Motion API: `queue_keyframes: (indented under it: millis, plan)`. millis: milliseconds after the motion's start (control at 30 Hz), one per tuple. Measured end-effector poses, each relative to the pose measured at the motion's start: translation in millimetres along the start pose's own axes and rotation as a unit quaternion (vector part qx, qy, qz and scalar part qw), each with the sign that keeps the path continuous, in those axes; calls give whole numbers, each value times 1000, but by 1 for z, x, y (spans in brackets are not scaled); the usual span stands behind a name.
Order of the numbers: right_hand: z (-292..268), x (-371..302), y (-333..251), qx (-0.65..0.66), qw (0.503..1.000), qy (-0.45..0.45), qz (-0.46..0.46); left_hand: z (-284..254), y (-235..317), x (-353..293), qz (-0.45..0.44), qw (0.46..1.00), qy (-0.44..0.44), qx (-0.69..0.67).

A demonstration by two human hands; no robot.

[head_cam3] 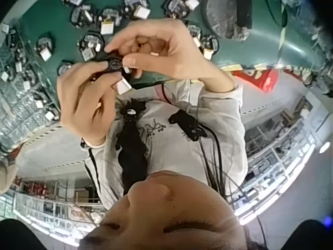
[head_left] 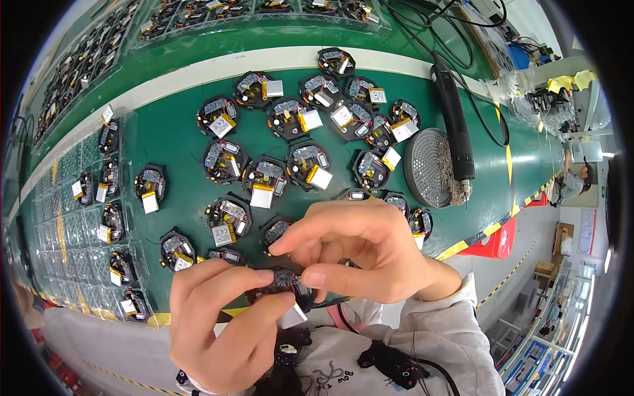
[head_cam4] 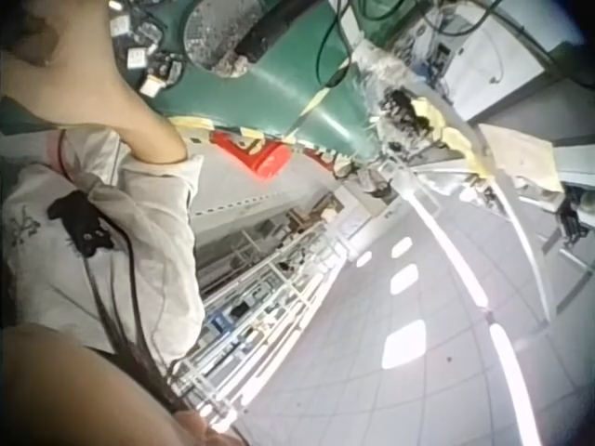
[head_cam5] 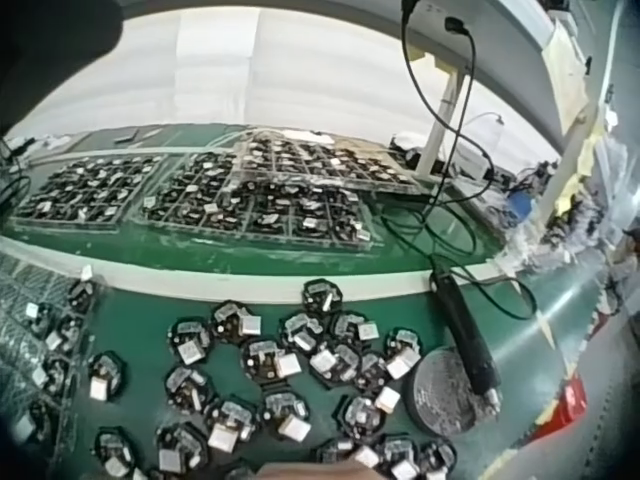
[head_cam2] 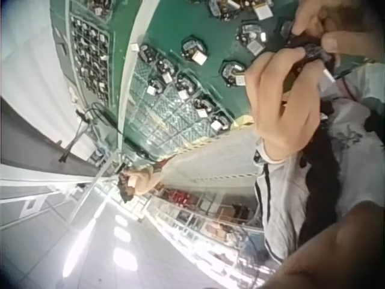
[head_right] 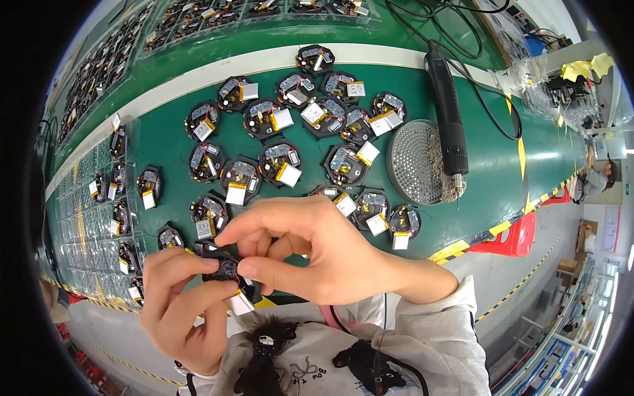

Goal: The person assembles small electronic components and fastens them together using an electric screwdriver.

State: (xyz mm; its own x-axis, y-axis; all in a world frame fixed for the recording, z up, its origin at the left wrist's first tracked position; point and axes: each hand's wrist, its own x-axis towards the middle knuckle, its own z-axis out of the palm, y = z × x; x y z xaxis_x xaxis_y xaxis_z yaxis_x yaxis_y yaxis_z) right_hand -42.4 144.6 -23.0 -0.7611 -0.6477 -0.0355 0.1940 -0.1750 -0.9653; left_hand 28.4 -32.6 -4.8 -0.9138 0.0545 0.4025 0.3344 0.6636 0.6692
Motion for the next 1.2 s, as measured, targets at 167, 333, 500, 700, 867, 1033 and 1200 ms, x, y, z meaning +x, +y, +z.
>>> queue_keyframes:
  millis: [167,333,500,700,867,1033,1200]
  plan:
    - [-3,-1,4,-50,997,-5,-52,7,9,5,-19,999,30,27]
    - [-1,-2,3,-46,998,10,-48,12,14,5,-31,998,44,43]
    - [-1,-2,4,-32,998,15,-43,16,17,7,-35,996,56,67]
    - [-1,-3,4,9,1000,11,-20,12,15,9,-32,997,37,59]
    - [-2,-4,3,26,1000,13,-9,8,14,10,-16,998,21,63]
    - [-2,-5,2,43,999,11,0,5,10,10,52,996,8,79]
    - [-3,-4,3,66,997,8,27,3,10,9,62,994,-20,88]
